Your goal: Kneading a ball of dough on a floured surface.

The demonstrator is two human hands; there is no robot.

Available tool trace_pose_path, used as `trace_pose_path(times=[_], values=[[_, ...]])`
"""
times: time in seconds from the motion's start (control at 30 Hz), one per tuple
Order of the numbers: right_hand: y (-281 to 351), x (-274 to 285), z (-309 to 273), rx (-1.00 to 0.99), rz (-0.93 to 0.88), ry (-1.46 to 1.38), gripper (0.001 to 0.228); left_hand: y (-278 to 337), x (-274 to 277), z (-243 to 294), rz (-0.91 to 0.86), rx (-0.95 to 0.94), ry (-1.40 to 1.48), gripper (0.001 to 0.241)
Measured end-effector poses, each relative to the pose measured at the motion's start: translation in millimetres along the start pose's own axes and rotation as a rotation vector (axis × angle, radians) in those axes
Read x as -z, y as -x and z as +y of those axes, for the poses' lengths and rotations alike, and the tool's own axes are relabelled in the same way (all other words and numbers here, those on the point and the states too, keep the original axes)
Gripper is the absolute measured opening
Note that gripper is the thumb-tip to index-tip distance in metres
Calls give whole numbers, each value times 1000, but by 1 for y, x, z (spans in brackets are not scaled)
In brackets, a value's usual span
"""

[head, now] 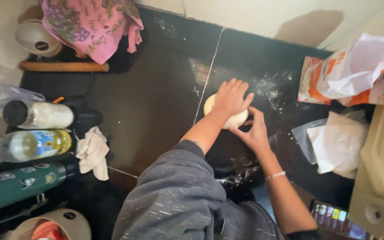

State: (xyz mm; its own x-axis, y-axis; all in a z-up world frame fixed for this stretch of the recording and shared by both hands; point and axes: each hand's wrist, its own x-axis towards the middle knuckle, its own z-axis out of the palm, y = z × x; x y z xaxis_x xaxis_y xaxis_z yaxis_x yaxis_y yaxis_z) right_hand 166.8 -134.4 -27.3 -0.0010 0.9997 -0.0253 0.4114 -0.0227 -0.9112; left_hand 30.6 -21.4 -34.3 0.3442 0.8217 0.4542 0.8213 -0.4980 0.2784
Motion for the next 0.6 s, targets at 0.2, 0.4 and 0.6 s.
trace_pose_path(times=[0.2,0.4,0.6], values=[[12,-22,2,-254,86,147,77,-11,42,-36,-244,612,574,52],[45,-40,-21,-208,102,285,82,-8,30,-52,-612,747,629,91],[64,-62,-4,-410,89,227,73,66,76,52,-35,424,112,54]])
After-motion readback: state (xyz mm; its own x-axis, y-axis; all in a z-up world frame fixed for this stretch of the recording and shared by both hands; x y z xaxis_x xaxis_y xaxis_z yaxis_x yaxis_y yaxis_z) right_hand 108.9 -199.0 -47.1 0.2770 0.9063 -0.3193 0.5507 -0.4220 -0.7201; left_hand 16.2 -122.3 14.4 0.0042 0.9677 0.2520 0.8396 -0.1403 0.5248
